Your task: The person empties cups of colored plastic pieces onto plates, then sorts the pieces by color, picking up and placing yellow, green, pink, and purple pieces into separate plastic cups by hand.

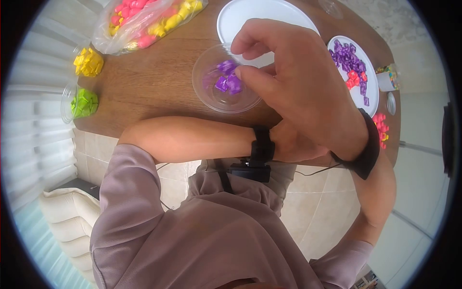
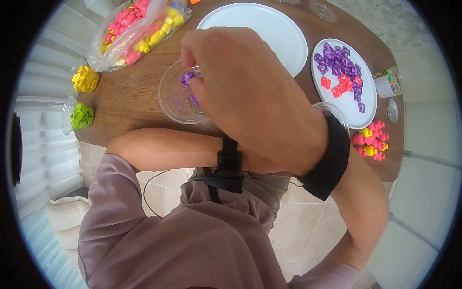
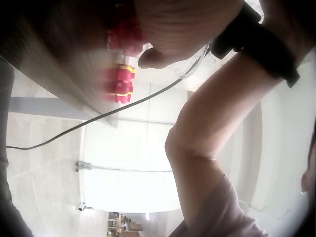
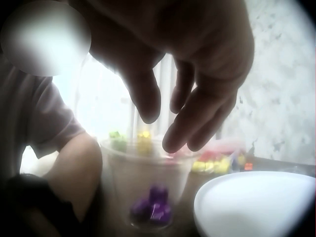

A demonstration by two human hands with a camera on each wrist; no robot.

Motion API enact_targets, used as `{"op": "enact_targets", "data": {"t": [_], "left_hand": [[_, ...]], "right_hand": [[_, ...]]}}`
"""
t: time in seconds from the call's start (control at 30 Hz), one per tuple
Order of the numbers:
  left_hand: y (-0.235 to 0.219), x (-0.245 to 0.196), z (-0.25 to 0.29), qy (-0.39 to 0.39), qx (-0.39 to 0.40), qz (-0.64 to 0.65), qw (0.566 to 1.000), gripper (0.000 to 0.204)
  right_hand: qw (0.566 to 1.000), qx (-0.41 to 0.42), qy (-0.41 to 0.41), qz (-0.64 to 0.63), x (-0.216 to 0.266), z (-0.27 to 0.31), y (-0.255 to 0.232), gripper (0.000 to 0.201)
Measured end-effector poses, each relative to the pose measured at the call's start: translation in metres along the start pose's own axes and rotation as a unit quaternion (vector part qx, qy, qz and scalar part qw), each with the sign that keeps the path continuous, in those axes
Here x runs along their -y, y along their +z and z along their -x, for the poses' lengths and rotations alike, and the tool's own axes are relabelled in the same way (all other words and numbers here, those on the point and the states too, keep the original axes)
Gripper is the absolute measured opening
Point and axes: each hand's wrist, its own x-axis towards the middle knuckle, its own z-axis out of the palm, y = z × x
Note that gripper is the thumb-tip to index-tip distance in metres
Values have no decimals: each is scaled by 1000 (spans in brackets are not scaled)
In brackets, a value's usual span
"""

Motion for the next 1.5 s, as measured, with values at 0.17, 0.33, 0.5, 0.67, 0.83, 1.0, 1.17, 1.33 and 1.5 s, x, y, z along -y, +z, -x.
{"op": "enact_targets", "data": {"t": [0.17,0.33,0.5,0.67,0.83,1.0,1.17,1.33,1.5], "left_hand": [[5,-29,1,183,30,-544,818,48],[4,-28,-4,34,-26,-658,751,65],[0,-23,0,92,-21,-646,757,68],[0,-26,0,75,-10,-644,761,75],[5,-32,1,42,-5,-654,755,77],[6,-33,2,35,-10,-648,761,79],[5,-33,2,27,-13,-650,759,79],[6,-34,2,30,-9,-656,754,78],[6,-32,1,22,-1,-664,747,83]], "right_hand": [[995,-20,67,-66,8,25,-39,22],[964,-152,168,-136,-12,77,-91,21],[895,-311,228,-225,-56,128,-78,19],[848,-397,241,-257,-86,161,-57,27],[887,-326,300,-132,-99,159,-72,26],[946,-176,271,28,-123,138,-78,33],[935,-165,222,223,-154,117,-75,37],[916,-157,272,248,-169,110,-72,33],[898,-201,256,295,-177,110,-57,23]]}}
